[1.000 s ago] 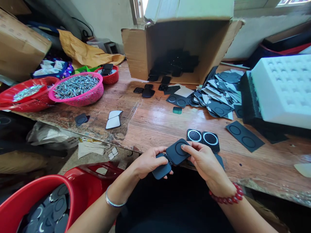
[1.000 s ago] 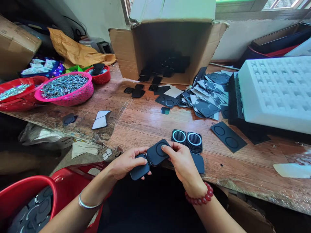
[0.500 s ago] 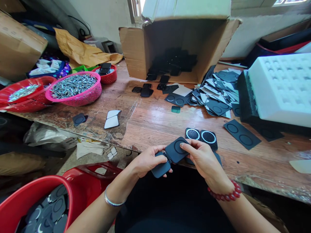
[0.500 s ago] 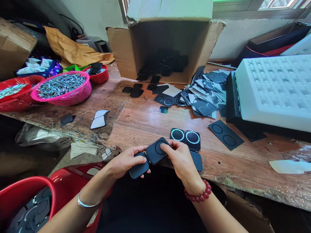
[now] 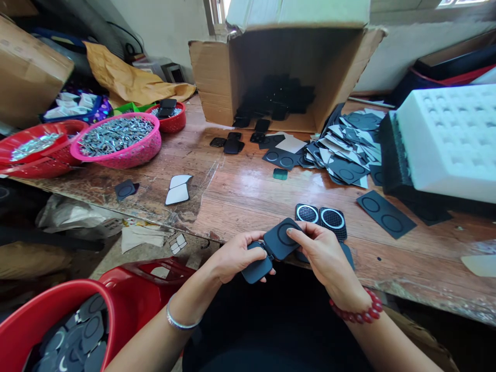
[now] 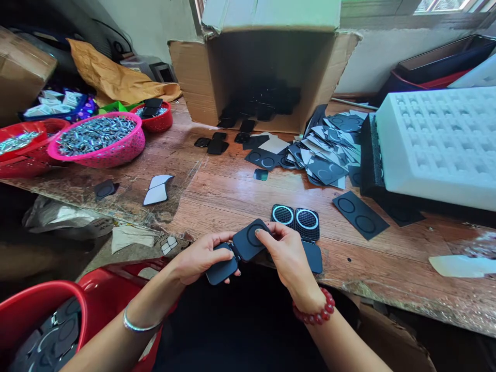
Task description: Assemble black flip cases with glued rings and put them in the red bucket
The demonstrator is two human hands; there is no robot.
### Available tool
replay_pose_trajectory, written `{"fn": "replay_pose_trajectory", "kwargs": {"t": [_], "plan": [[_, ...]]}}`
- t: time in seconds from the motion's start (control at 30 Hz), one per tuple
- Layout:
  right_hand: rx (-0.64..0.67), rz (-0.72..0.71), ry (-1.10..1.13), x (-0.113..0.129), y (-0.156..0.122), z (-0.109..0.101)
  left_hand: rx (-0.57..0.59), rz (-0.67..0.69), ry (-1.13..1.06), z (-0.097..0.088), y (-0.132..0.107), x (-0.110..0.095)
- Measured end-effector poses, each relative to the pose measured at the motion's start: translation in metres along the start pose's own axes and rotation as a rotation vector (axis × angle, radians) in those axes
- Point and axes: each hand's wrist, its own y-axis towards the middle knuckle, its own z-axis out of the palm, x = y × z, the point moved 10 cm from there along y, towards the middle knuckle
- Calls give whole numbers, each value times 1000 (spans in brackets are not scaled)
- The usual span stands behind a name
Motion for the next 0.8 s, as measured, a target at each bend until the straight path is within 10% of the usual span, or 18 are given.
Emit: {"fn": "replay_pose_trajectory", "kwargs": {"t": [0.3, 0.8], "plan": [[18, -132, -84, 6, -2, -1, -71, 16, -7, -3, 3, 4], [-225, -942, -588, 55, -50, -2, -201, 209, 214, -4, -3, -10]]}}
